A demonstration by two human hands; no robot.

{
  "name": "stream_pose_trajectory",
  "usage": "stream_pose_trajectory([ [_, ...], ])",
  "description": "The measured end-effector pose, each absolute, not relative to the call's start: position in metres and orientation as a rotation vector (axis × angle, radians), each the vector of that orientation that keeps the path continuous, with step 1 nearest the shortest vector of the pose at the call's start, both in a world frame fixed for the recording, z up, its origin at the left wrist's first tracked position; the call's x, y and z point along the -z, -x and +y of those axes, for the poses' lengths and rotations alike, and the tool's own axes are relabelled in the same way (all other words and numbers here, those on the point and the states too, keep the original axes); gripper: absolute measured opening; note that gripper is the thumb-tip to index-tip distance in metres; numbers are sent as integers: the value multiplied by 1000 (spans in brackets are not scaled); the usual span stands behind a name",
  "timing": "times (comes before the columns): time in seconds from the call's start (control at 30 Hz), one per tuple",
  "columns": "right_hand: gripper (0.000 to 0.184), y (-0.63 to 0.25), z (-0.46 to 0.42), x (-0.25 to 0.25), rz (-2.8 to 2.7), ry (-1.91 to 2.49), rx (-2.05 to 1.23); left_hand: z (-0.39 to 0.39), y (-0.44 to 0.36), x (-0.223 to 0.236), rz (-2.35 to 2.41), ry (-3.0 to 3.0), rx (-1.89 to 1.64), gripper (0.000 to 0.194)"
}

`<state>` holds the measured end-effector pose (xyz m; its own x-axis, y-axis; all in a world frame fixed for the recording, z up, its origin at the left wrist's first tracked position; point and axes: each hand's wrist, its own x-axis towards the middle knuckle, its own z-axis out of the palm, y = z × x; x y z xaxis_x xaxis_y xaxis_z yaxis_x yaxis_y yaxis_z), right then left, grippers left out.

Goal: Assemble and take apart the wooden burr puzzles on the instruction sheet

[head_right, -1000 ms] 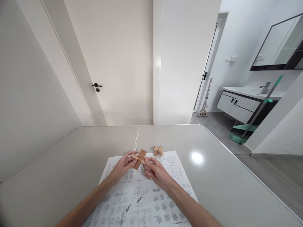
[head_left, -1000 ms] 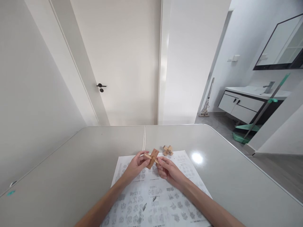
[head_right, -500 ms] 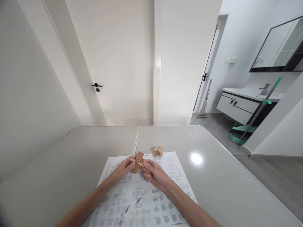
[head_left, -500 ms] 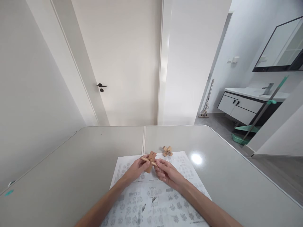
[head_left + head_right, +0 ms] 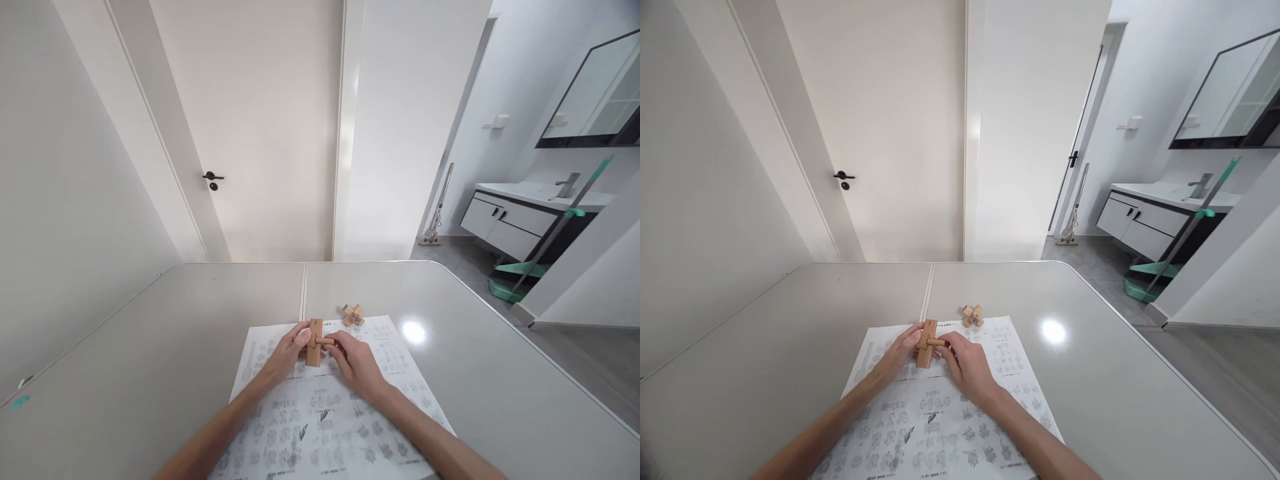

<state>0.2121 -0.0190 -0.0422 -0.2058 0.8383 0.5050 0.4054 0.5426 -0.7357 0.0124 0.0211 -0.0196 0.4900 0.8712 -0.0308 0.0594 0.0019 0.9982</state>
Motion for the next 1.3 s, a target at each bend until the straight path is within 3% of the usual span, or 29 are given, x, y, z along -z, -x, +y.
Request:
stream_pose_trajectory([
  [0.23, 22, -214, -16, 40, -1713, 1019, -659, 19, -3, 11, 892, -1870, -824, 104],
  [0.63, 26, -212, -17, 38, -1712, 1027, -673, 16, -5, 4, 980, -2026, -915, 66],
  [1.3, 29, -213, -23, 27, -1762, 995, -690, 15, -1, 3, 960, -2165, -959, 65],
])
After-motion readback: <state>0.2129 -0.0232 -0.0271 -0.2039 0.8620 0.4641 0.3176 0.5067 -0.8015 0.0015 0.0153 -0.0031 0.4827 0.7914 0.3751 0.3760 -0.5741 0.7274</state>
